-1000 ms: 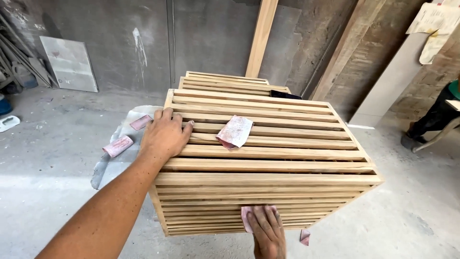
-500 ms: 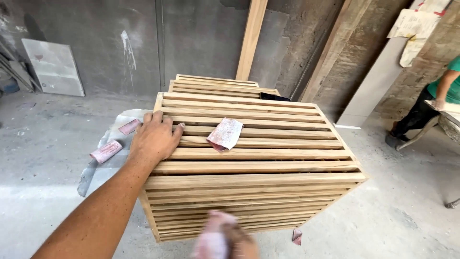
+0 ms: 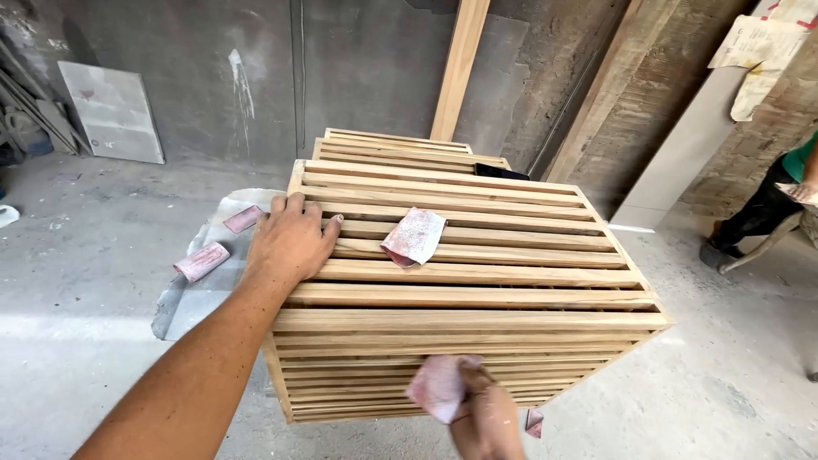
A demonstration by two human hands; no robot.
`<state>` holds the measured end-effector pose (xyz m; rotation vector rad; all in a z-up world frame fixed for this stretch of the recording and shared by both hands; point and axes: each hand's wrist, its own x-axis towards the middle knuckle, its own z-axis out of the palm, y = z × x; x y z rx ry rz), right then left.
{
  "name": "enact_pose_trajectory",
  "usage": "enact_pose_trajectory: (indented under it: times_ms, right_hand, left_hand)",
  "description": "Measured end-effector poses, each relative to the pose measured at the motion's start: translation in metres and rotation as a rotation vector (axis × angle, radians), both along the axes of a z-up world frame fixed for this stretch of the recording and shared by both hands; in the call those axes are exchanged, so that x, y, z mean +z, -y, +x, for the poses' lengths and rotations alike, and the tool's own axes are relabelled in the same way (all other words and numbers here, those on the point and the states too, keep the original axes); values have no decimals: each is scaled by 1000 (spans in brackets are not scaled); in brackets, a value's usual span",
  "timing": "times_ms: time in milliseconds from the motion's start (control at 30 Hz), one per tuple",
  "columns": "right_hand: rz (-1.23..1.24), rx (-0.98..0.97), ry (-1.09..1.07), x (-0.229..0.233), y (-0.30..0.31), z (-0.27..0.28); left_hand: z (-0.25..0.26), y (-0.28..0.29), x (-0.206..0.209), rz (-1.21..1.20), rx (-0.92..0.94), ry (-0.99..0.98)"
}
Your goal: Manually sanding the surfaces and edges of a slatted wooden structure using sandpaper to achieve a smooth finish.
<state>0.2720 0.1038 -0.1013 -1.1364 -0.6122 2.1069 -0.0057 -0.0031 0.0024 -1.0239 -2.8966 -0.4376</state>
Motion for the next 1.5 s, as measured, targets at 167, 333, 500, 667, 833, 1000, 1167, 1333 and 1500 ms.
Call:
enact_pose_trajectory:
  times_ms: [167, 333, 500, 667, 833, 1000, 1167, 1333, 1500]
  right_hand:
    - [-155, 153, -130, -26, 55, -46]
    - [71, 309, -388, -56, -85, 25]
    - [27, -73, -341, -83, -81, 22]
    - [-323, 94, -312, -66, 14, -35]
    - [-33, 255, -53, -69, -146, 60]
    - [-106, -193, -146, -58, -250, 134]
    - [-59, -116, -134, -13, -130, 79]
    - [-147, -168, -220, -72, -242, 125]
    - [-87, -71, -316, -78, -134, 44]
  left_hand:
    - [1, 1, -3, 53, 5, 26]
    - [3, -1, 4, 28, -2, 37]
    - [7, 1, 8, -48, -24, 7]
    - [9, 4, 9, -18, -4, 17]
    - [-2, -3, -2, 35, -2, -42]
    - [11, 1, 12, -61, 4, -6]
    - [10, 0, 10, -61, 34, 17]
    - [1, -8, 3, -90, 3, -59]
    - [-5, -5, -12, -31, -39, -151]
